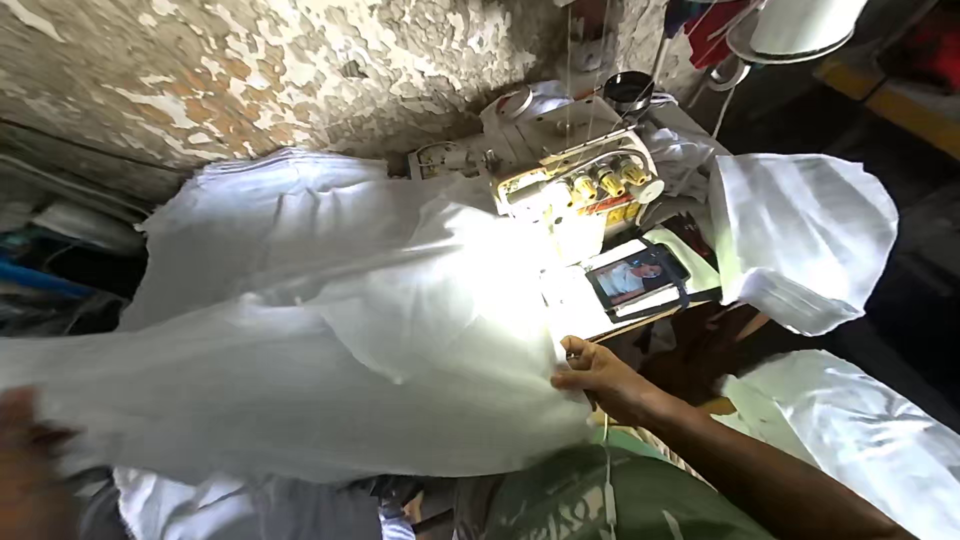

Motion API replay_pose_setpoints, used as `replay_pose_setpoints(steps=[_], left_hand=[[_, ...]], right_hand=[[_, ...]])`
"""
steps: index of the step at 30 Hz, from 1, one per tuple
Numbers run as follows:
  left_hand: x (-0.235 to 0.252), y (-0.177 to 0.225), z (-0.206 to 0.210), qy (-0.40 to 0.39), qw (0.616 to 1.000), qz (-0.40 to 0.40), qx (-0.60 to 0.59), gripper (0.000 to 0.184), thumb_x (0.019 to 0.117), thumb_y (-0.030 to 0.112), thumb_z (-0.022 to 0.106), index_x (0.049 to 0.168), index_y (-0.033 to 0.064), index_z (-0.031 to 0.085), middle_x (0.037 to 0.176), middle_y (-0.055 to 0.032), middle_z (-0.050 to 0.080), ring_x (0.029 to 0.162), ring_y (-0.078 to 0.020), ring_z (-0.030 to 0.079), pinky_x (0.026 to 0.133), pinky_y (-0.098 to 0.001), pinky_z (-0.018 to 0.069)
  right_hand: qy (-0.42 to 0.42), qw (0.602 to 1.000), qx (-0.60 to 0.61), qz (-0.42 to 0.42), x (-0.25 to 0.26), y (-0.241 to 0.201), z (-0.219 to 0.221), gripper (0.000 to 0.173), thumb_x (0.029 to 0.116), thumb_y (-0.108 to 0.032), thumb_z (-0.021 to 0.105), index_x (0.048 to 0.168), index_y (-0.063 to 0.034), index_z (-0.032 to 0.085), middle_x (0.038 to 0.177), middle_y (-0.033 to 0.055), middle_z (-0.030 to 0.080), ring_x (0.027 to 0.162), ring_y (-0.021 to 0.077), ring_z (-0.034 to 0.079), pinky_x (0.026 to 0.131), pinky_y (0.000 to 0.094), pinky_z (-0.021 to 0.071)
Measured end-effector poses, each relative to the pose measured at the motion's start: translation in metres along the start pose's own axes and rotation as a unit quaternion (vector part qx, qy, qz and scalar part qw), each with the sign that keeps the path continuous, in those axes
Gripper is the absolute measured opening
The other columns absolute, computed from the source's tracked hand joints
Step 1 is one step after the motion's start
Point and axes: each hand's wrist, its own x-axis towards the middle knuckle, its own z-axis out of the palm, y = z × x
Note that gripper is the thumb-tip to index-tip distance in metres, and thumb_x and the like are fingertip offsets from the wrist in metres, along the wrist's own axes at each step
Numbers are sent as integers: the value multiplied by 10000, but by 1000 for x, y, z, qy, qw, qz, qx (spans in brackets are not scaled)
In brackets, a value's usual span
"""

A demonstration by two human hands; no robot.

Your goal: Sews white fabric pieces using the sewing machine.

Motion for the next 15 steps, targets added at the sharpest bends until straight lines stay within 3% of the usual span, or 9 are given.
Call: replay_pose_setpoints(steps=[1,3,5,7,9,10,12,14,15], left_hand=[[4,-23,10,-69,996,17,45,409,1082,200,491,1327,-126,461,1114,-151,558,847,-97,545,835,-282,492],[7,-73,32,-155,981,54,106,523,1051,184,550,1408,-158,381,1290,-372,530,1044,-385,613,931,-545,501],[-2,-98,61,-192,967,9,166,553,995,91,634,1428,-156,396,1331,-426,516,1204,-565,542,1009,-696,412],[-13,-104,85,-172,955,-4,242,585,958,53,668,1437,-146,399,1374,-436,483,1271,-608,490,1026,-735,384],[-31,-92,96,-120,964,24,237,798,935,11,662,1577,-85,199,1568,-416,247,1403,-593,360,1107,-673,359],[-44,-84,99,-103,969,68,214,821,914,-19,640,1588,-76,174,1623,-387,134,1468,-565,271,1157,-634,319],[-77,-73,105,-138,948,229,173,674,883,-67,625,1495,-140,354,1616,-394,158,1468,-576,256,1164,-664,284],[-110,-75,126,-250,896,345,122,491,807,-105,680,1293,-86,617,1581,-370,290,1445,-563,318,1132,-687,320],[-123,-77,139,-317,876,350,100,460,786,-100,708,1239,-29,675,1600,-351,270,1475,-545,275,1146,-687,304]], right_hand=[[25,997,-69,-19,2,14,-5,239,915,-5,675,1104,-72,544,859,-31,707,708,32,665,630,206,548],[57,976,-200,-57,8,47,-22,212,920,-57,691,1096,-10,583,898,-2,680,775,39,662,733,236,571],[91,927,-360,-49,11,71,-40,268,957,-204,679,1120,2,633,929,77,704,839,141,685,797,369,569],[104,861,-498,-3,8,73,-46,362,996,-311,641,1118,30,650,917,190,702,880,337,695,820,560,525],[100,811,-575,27,1,62,-44,425,1022,-362,602,1050,59,655,879,237,677,865,417,676,787,615,494],[99,800,-591,29,-1,55,-43,437,1032,-368,586,1014,64,653,866,238,665,852,422,665,773,616,487],[129,800,-585,-44,-2,40,-39,414,1030,-319,596,968,85,661,851,239,657,801,405,661,737,600,504],[187,799,-550,-158,8,26,-32,343,1001,-254,633,983,86,678,868,228,670,745,349,666,698,530,537],[209,802,-522,-201,19,18,-30,318,990,-225,646,1024,90,680,902,230,675,737,320,664,689,488,547]])
